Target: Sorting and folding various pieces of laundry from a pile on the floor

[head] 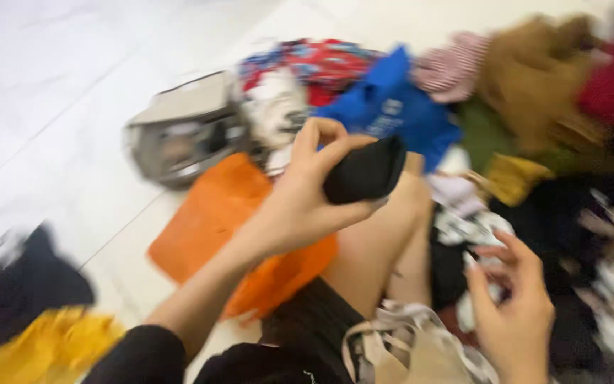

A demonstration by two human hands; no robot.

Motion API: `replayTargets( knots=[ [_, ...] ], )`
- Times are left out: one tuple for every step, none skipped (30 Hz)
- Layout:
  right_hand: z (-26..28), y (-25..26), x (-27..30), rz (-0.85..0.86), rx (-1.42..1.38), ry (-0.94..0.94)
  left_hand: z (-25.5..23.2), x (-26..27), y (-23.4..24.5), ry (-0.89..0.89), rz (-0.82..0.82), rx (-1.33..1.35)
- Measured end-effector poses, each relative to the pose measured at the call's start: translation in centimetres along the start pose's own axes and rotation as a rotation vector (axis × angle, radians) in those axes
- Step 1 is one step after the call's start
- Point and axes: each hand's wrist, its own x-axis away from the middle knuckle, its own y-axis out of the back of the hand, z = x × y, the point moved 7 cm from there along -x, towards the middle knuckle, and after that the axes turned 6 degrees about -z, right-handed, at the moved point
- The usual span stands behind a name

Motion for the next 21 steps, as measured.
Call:
replayTargets(
  knots=[
    [-1.2, -0.6, 0.2, 0.039, -0.02, 0.022, 2.5, 1.0, 2.0, 0.021, -0.018, -0.041],
    [-2.7, -1.0, 0.2, 0.047, 0.016, 0.033, 7.1, 2.6, 3.5, 0.4, -0.013, 0.222],
    [-4.3, -1.2, 0.2, 0.041, 0.056, 0.039, 11.1, 4.7, 4.3, 0.762, -0.006, 0.511],
    [-5.8, -1.9, 0.1, 0.067, 0.04, 0.057, 14.4, 5.1, 5.9, 0.77, -0.032, 0.488],
    [-7.6, -1.9, 0.2, 0.041, -0.015, 0.014, 18.8, 6.3, 8.0, 0.96, -0.236, 0.544],
    [-9.6, -1.9, 0.3, 0.017, -0.07, -0.029, 22.8, 7.9, 10.0, 1.14, -0.452, 0.596],
    [-14.5, -2.4, -1.1, 0.027, -0.072, -0.024, 30.5, 11.1, 10.3, 1.142, -0.464, 0.592],
    [-19.8, -2.4, -1.4, 0.106, -0.076, -0.022, 37.6, 14.8, 9.5, 1.277, -0.475, 0.78],
    [-25.1, -1.6, -0.5, 0.176, -0.076, -0.023, 44.3, 17.4, 8.0, 1.403, -0.474, 0.979],
    [-27.2, -1.6, -1.4, 0.177, -0.076, -0.019, 51.2, 22.2, 8.5, 1.401, -0.477, 0.98],
    [-30.9, -1.4, -1.6, 0.21, 0.03, -0.251, 58.5, 25.3, 7.7, 1.475, -0.459, 0.863],
    [-34.7, -1.0, -1.5, 0.244, 0.132, -0.485, 65.1, 27.7, 4.9, 1.545, -0.439, 0.743],
    [-31.6, -0.5, 0.3, 0.211, 0.139, -0.502, 65.0, 27.8, 5.9, 1.542, -0.401, 0.761],
    [-27.6, -0.2, 1.2, 0.153, 0.134, -0.355, 65.0, 28.7, 6.1, 1.585, -0.425, 0.659],
    [-23.5, 0.5, 3.1, 0.082, 0.139, -0.226, 65.2, 28.9, 5.1, 1.628, -0.421, 0.556],
    [-20.3, 0.9, 3.2, 0.036, 0.156, -0.261, 64.4, 30.5, 6.4, 1.662, -0.416, 0.45],
    [-16.5, 1.2, 3.6, 0.055, 0.194, -0.217, 63.9, 31.1, 6.4, 1.685, -0.389, 0.355],
    [-13.0, 1.5, 3.7, 0.077, 0.233, -0.175, 63.4, 31.5, 6.4, 1.698, -0.362, 0.258],
    [-11.7, 2.5, 4.0, 0.012, 0.258, -0.224, 64.1, 30.8, 5.5, 1.7, -0.333, 0.158],
    [-10.3, 2.9, 4.3, 0.02, 0.315, -0.239, 64.8, 30.0, 4.7, 1.692, -0.306, 0.058],
    [-8.8, 3.3, 4.2, 0.034, 0.374, -0.253, 65.7, 29.2, 3.8, 1.68, -0.287, -0.039]
  ],
)
